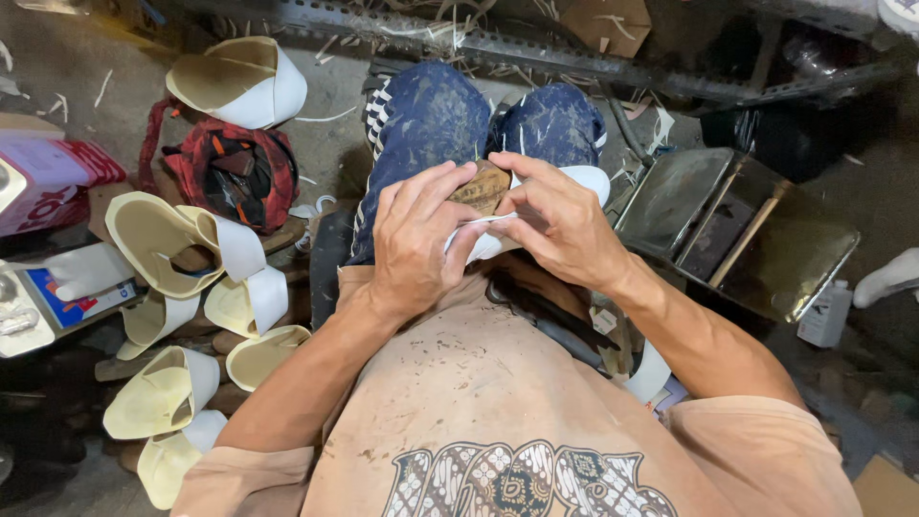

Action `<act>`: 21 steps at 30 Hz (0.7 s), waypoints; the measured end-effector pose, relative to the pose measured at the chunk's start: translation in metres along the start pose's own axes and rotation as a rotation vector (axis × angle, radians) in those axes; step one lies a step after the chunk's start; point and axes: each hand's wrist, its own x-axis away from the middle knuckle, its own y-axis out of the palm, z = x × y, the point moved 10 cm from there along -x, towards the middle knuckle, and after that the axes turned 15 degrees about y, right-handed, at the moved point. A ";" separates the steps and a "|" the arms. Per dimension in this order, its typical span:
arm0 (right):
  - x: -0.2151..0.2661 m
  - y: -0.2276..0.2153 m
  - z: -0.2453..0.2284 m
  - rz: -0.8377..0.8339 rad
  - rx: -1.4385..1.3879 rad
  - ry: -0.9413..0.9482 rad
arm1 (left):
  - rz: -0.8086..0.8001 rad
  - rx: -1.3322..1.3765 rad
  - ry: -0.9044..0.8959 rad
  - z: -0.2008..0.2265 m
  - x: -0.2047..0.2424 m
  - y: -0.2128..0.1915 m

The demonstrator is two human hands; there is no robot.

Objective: The person shapes a white shoe using a wooden last, a hammer, and pliers. They repeatedly strike the shoe's edges with the hammer and use pliers to pull and adjust the material, rotating the shoe to work on different sides.

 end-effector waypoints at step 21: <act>-0.030 0.010 0.030 -0.334 0.027 0.297 | -0.158 0.370 -0.667 -0.056 0.036 0.014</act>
